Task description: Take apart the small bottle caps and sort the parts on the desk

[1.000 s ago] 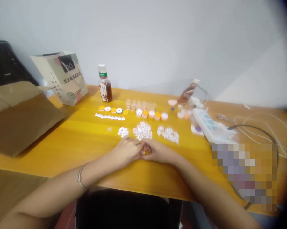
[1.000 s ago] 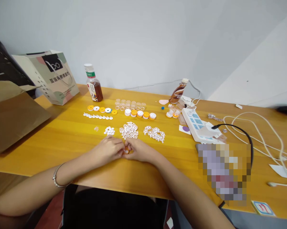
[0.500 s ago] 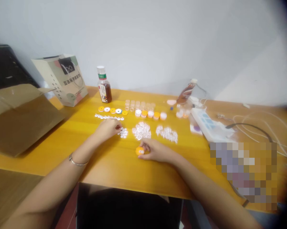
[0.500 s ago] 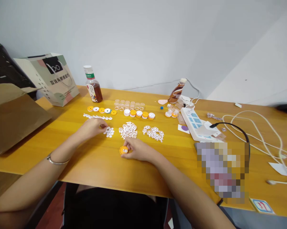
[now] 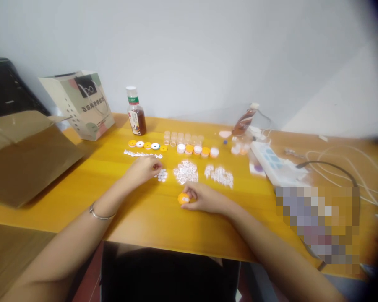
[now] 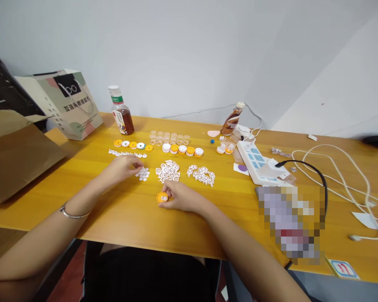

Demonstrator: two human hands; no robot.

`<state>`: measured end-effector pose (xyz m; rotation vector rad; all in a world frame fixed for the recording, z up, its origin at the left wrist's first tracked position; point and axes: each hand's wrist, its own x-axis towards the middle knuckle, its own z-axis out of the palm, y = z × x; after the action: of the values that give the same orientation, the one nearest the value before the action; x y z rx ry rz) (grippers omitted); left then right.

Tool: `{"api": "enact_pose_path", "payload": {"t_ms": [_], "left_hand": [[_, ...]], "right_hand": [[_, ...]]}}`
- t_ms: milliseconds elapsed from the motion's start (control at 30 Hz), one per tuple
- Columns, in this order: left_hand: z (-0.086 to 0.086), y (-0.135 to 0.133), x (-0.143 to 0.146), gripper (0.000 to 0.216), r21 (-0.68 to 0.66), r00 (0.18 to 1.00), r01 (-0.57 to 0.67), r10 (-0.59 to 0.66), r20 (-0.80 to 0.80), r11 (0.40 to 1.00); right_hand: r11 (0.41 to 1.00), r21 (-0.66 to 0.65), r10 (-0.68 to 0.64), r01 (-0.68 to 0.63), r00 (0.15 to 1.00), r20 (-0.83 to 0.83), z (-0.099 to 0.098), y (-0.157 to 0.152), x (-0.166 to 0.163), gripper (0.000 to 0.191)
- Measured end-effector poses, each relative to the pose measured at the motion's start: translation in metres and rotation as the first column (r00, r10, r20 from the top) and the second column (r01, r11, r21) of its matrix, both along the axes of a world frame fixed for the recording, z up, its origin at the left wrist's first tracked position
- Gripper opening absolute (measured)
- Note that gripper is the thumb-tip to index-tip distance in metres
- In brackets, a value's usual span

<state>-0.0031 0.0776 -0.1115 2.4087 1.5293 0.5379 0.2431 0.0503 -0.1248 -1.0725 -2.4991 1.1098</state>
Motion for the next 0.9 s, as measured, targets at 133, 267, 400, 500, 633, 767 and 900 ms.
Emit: {"api": "enact_pose_path", "payload": {"t_ms": [133,267,400,500,633,767,900], "left_hand": [[0.003,-0.009,0.010,0.016,0.136,0.993,0.097,-0.105,0.051,0.986],[-0.003,-0.027,0.033,0.017,0.071,0.912,0.374,-0.381,0.150,0.925],[-0.016,-0.037,0.053,0.014,0.027,0.826,0.549,-0.547,0.137,0.836],[-0.022,-0.037,0.057,0.014,0.048,0.833,0.545,-0.547,0.080,0.837],[-0.025,-0.034,0.055,0.016,0.081,0.842,0.534,-0.538,0.039,0.841],[-0.026,-0.034,0.056,0.017,0.135,0.859,0.508,-0.512,-0.005,0.851],[-0.027,-0.035,0.057,0.021,0.191,0.869,0.495,-0.482,-0.114,0.848]], "right_hand": [[1.000,-0.003,0.001,-0.001,1.000,-0.009,-0.002,0.001,0.000,0.025],[1.000,-0.029,0.006,-0.007,1.000,-0.026,-0.002,0.003,-0.001,0.026],[0.998,-0.036,0.041,-0.044,0.997,-0.072,-0.004,0.005,-0.001,0.027],[0.998,-0.032,0.059,-0.061,0.995,-0.081,-0.006,0.007,0.001,0.029],[0.995,-0.044,0.086,-0.090,0.993,-0.082,-0.003,0.007,0.003,0.019],[0.993,-0.089,0.072,-0.079,0.994,-0.077,0.001,0.005,0.003,0.014],[0.993,-0.101,0.051,-0.059,0.995,-0.081,0.002,0.005,0.002,0.015]]}}
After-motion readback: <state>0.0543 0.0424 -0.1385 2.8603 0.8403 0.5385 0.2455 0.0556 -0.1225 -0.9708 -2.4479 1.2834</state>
